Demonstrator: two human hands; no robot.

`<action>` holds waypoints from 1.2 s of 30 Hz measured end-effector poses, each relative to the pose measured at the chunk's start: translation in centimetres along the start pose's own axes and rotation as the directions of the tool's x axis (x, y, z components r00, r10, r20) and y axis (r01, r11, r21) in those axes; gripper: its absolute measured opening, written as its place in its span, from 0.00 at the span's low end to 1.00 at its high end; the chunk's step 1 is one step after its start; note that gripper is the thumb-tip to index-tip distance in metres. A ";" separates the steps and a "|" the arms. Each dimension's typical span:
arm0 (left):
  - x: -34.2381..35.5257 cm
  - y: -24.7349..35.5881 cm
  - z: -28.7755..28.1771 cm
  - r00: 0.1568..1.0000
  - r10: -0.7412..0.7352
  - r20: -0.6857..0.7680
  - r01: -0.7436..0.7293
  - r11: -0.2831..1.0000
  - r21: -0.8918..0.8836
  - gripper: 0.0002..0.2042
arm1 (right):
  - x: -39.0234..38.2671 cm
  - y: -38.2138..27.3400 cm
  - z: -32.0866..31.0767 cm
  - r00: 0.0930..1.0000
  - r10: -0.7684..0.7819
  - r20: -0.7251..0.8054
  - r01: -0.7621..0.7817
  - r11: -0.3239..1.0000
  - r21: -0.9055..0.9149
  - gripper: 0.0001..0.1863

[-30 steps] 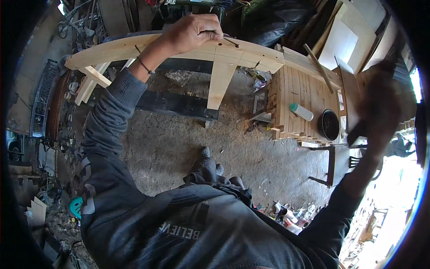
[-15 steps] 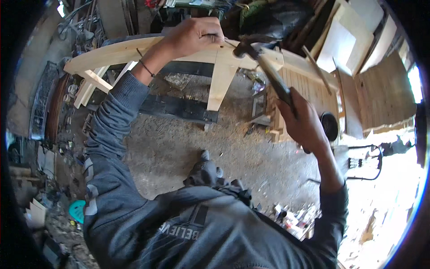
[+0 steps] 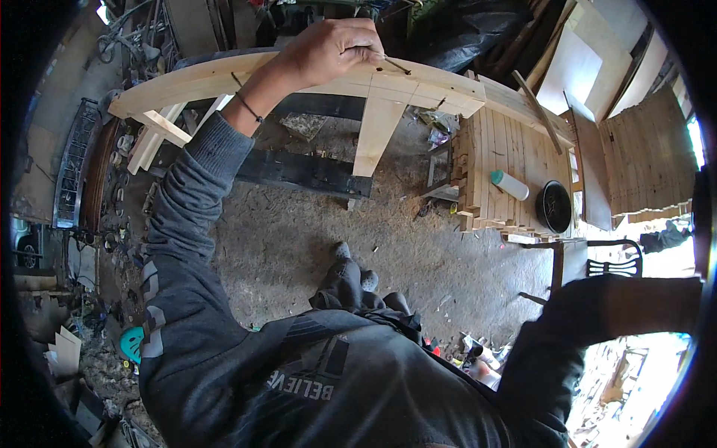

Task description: The person removes nails from wooden planks using a hammer, applies glue to wooden blocks, and fastens wooden pieces together by hammering nails into the joints.

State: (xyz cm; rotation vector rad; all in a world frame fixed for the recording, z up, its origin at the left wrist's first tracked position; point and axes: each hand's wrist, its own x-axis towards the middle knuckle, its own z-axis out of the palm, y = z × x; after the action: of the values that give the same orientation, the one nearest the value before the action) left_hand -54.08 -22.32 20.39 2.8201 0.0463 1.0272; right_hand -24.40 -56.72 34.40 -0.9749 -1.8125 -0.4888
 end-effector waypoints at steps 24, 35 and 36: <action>-7.8 -7.8 -5.6 -0.108 -0.125 0.986 0.994 -0.031 0.105 0.22 | -36.1 -18.8 19.3 -0.387 0.911 0.145 -0.812 -0.411 0.415 0.12; 0.8 -3.0 -17.6 0.504 -0.668 0.548 0.722 -0.023 -0.692 0.22 | -29.4 -12.0 22.1 -0.103 0.950 0.295 -0.811 -0.252 0.527 0.16; 1.1 -2.1 -18.1 0.510 -0.760 0.402 0.607 -0.013 -0.795 0.21 | -28.6 -10.9 22.4 -0.009 0.947 0.321 -0.738 -0.223 0.636 0.16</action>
State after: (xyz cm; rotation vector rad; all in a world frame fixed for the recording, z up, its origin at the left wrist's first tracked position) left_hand -64.76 -17.97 34.51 1.3049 0.6641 0.6282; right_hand -40.24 -59.18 0.01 -1.2463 -0.3886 0.9575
